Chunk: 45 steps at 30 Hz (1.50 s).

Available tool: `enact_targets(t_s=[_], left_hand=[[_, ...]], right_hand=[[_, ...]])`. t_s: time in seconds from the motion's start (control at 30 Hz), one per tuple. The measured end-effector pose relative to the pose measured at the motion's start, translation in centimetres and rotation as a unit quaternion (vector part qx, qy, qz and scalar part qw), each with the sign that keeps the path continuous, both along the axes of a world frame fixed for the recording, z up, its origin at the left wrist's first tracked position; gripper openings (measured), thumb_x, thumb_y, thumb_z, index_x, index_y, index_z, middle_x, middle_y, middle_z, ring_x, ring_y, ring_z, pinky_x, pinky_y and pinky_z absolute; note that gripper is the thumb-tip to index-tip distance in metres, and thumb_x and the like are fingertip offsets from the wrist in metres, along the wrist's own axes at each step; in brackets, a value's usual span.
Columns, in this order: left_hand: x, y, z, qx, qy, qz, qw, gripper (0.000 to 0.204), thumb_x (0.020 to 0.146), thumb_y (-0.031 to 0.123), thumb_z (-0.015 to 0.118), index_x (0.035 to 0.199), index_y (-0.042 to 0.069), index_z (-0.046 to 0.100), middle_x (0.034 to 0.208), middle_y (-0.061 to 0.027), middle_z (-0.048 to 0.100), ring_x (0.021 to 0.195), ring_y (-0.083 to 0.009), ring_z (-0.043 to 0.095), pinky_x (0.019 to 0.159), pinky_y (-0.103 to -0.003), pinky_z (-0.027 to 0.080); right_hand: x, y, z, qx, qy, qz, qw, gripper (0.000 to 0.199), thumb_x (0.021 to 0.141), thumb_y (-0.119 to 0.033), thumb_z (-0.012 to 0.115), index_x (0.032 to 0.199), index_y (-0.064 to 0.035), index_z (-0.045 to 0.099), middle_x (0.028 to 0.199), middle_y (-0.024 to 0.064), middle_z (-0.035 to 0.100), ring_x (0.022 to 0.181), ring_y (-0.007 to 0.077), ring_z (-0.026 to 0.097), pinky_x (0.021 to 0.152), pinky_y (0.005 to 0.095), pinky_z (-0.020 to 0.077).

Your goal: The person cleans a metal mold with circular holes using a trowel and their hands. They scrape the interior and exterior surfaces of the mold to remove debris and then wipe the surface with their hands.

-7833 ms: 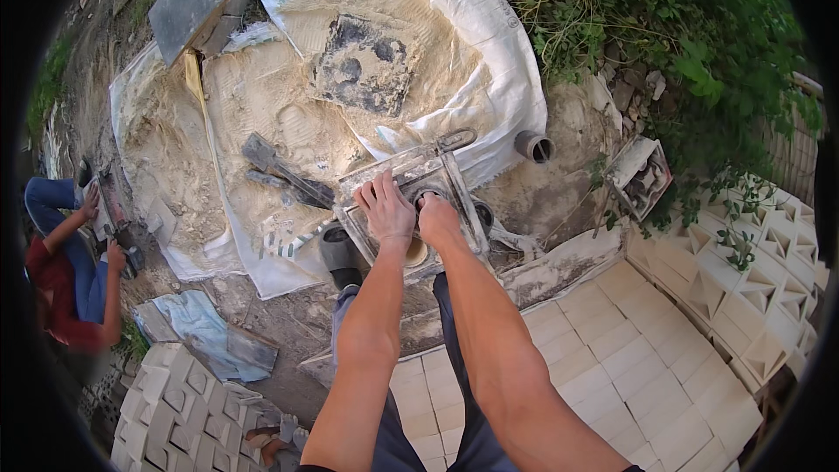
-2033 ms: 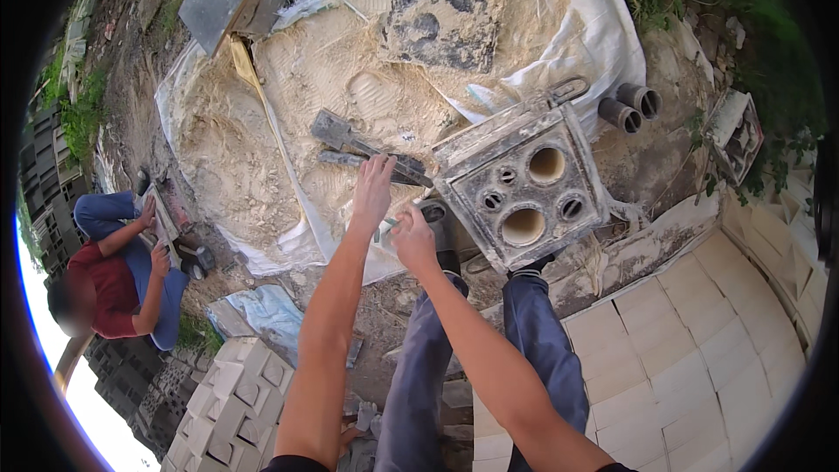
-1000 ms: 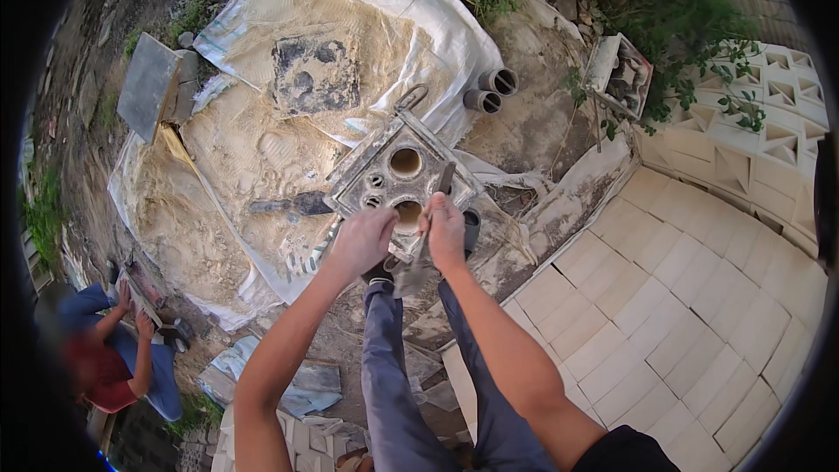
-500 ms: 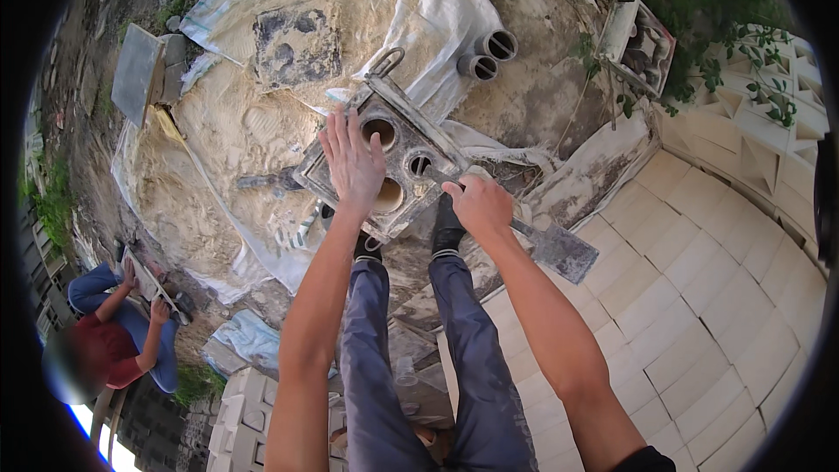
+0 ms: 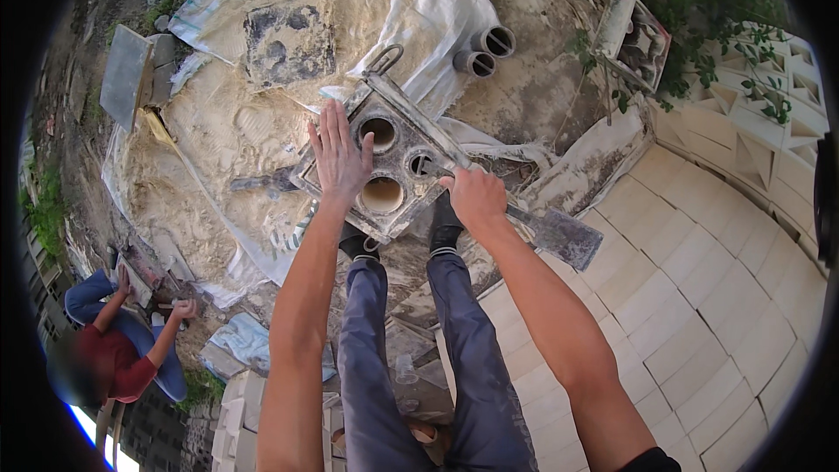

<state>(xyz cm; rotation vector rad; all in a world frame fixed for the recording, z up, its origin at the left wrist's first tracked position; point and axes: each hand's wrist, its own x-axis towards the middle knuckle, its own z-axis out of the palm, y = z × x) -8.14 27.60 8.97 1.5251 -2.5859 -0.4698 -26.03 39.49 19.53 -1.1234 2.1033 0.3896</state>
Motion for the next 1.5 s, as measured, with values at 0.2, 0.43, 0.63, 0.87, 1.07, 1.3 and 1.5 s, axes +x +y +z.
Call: enact_targets(t_s=[0.2,0.43,0.63,0.87,1.07,1.3,1.5], left_hand=[[-0.2,-0.1,0.2,-0.003,0.003,0.001,1.000,0.077,0.084,0.029,0.055,0.146,-0.003,0.021,0.143,-0.0193,0.036,0.130,-0.0324,0.035,0.108,-0.048,0.021],[-0.2,0.0,0.2,-0.029,0.013,0.007,0.999,0.078,0.081,0.026,0.057,0.147,0.000,0.022,0.141,-0.0179,0.039,0.127,-0.0321,0.038,0.106,-0.047,0.023],[-0.5,-0.1,0.2,-0.009,0.019,0.016,1.000,0.078,0.082,0.025,0.057,0.147,0.001,0.021,0.142,-0.0171,0.038,0.128,-0.0315,0.037,0.107,-0.047,0.023],[-0.1,0.2,-0.1,-0.011,0.001,0.015,1.000,0.078,0.082,0.028,0.057,0.147,0.000,0.024,0.142,-0.0143,0.039,0.131,-0.0286,0.035,0.107,-0.045,0.024],[0.1,0.1,0.1,0.001,0.006,0.018,1.000,0.079,0.081,0.027,0.057,0.147,0.001,0.023,0.143,-0.0136,0.039,0.130,-0.0284,0.036,0.108,-0.045,0.023],[-1.1,0.2,0.5,-0.021,-0.005,0.042,0.999,0.079,0.080,0.027,0.058,0.147,0.004,0.024,0.144,-0.0136,0.037,0.132,-0.0282,0.034,0.110,-0.047,0.020],[-1.1,0.1,0.1,-0.002,-0.006,0.074,0.997,0.078,0.079,0.026,0.059,0.147,0.007,0.026,0.142,-0.0128,0.039,0.131,-0.0281,0.035,0.109,-0.048,0.019]], right_hand=[[0.2,-0.9,-0.2,0.026,-0.027,-0.001,0.999,0.037,0.093,-0.036,0.054,0.095,-0.0010,0.065,0.086,0.0210,0.066,0.086,0.0382,0.066,0.077,0.0479,0.0510],[-0.1,-1.3,-0.6,0.033,-0.059,-0.005,0.998,0.030,0.092,-0.028,0.056,0.096,0.0005,0.065,0.092,0.0209,0.067,0.091,0.0383,0.065,0.079,0.0477,0.0514],[-0.7,-1.6,-0.7,0.052,-0.085,0.000,0.995,0.028,0.092,-0.024,0.054,0.100,0.0004,0.063,0.099,0.0216,0.066,0.095,0.0388,0.064,0.081,0.0482,0.0510],[0.9,-2.3,-0.8,0.063,-0.079,-0.013,0.995,0.028,0.095,-0.021,0.046,0.102,-0.0002,0.063,0.103,0.0208,0.065,0.094,0.0389,0.065,0.082,0.0477,0.0512],[-0.2,-0.4,-1.1,0.001,-0.113,-0.058,0.992,0.029,0.093,-0.026,0.054,0.101,0.0016,0.061,0.087,0.0274,0.063,0.088,0.0446,0.063,0.077,0.0509,0.0503],[-0.8,-2.3,-3.5,0.099,-0.143,-0.059,0.983,0.036,0.094,-0.029,0.053,0.105,0.0040,0.063,0.100,0.0268,0.066,0.096,0.0428,0.063,0.083,0.0488,0.0504],[0.2,-3.3,-3.3,0.082,-0.167,-0.109,0.977,0.046,0.094,-0.038,0.053,0.097,0.0066,0.064,0.099,0.0292,0.065,0.096,0.0440,0.063,0.082,0.0493,0.0502]])
